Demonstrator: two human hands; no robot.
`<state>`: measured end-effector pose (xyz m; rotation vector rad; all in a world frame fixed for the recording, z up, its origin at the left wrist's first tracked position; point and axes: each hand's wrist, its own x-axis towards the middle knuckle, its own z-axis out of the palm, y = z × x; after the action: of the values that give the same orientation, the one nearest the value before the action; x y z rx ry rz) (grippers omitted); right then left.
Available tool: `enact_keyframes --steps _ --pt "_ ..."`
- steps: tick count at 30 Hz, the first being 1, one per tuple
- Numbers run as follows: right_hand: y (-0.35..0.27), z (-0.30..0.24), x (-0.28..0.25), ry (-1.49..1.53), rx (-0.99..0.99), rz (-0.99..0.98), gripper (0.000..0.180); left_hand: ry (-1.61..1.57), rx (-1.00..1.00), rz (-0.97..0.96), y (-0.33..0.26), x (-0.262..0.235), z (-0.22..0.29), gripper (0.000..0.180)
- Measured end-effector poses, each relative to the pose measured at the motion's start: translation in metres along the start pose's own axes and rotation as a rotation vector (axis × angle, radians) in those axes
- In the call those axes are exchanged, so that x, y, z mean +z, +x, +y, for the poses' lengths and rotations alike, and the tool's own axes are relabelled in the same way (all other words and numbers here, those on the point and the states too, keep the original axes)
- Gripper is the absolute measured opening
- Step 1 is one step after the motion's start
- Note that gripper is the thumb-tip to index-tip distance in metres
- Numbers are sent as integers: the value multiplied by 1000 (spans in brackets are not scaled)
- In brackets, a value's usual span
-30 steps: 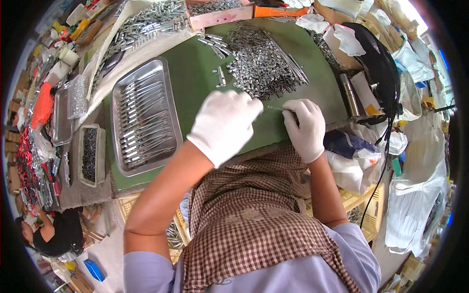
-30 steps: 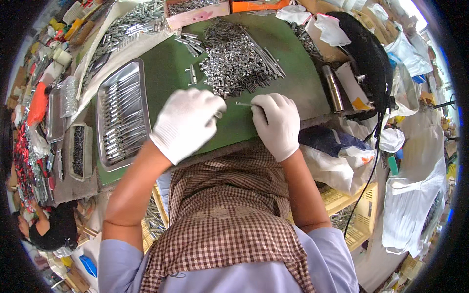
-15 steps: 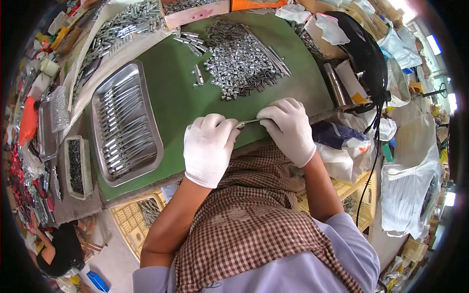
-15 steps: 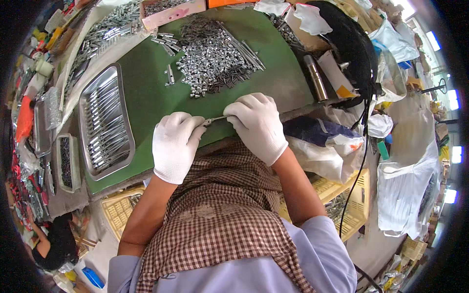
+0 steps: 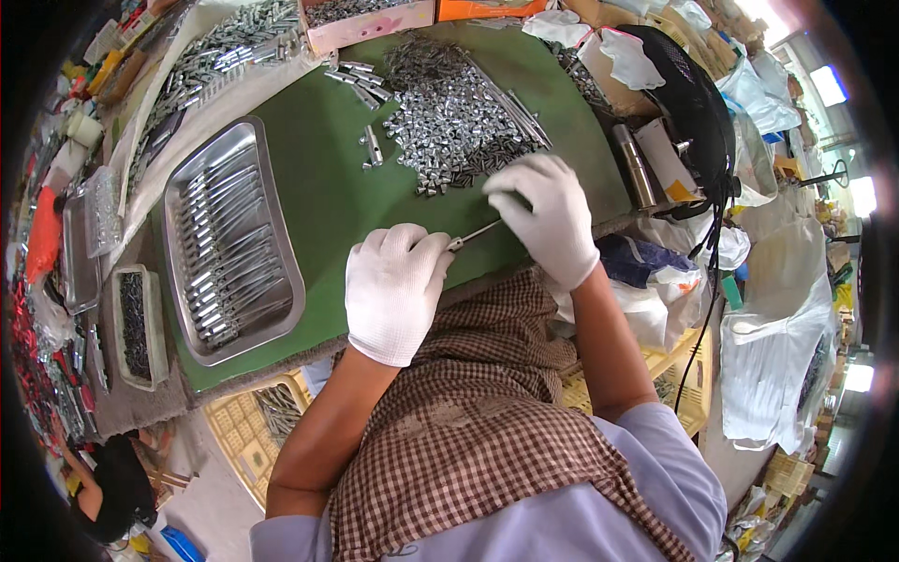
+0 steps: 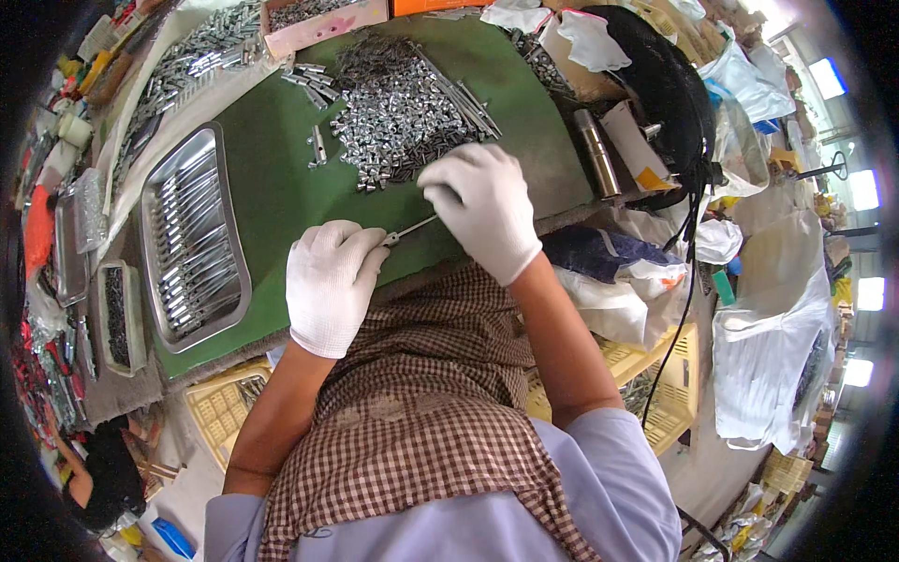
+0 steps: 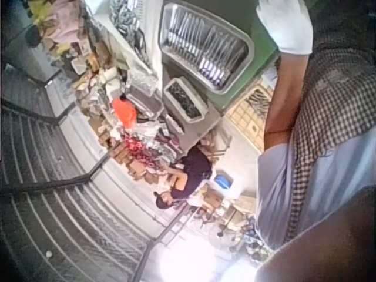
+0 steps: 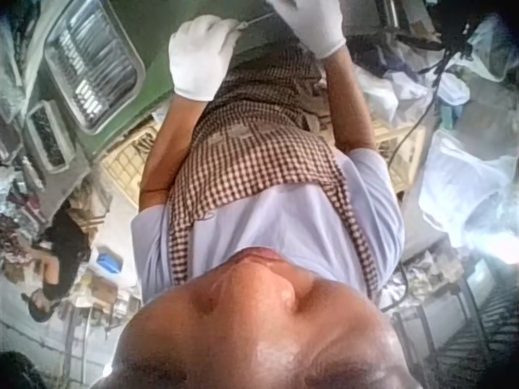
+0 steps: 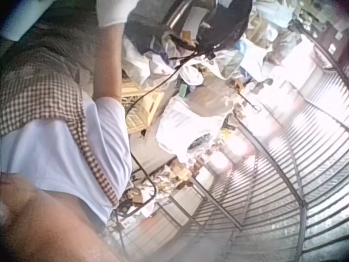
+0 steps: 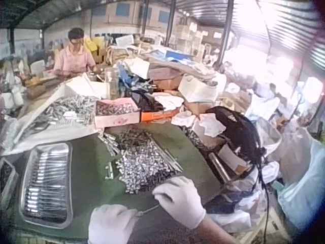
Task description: Assembling small metal hardware components by hand at a workstation.
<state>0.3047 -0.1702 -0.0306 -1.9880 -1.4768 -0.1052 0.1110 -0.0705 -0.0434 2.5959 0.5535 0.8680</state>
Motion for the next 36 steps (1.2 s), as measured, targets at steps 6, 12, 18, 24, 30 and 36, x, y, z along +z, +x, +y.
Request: enact_keyframes --steps 6,12,18,24,30,36 --pt "24 13 14 -98 65 35 10 -3 -10 -38 -1 1 -2 13" --pt "25 10 14 -211 65 8 7 -15 -9 -30 -1 1 -2 13" --pt "4 -26 -6 151 -2 -180 9 -29 -24 -45 0 -1 -1 12" --pt "-13 -25 12 147 -123 -59 14 -27 -23 -63 0 -1 -2 11" --pt "-14 -32 9 72 -158 -82 14 -36 -34 -77 0 -3 -1 11" --pt "-17 -37 9 -133 -283 -34 14 -22 -22 -71 0 -2 -1 12"
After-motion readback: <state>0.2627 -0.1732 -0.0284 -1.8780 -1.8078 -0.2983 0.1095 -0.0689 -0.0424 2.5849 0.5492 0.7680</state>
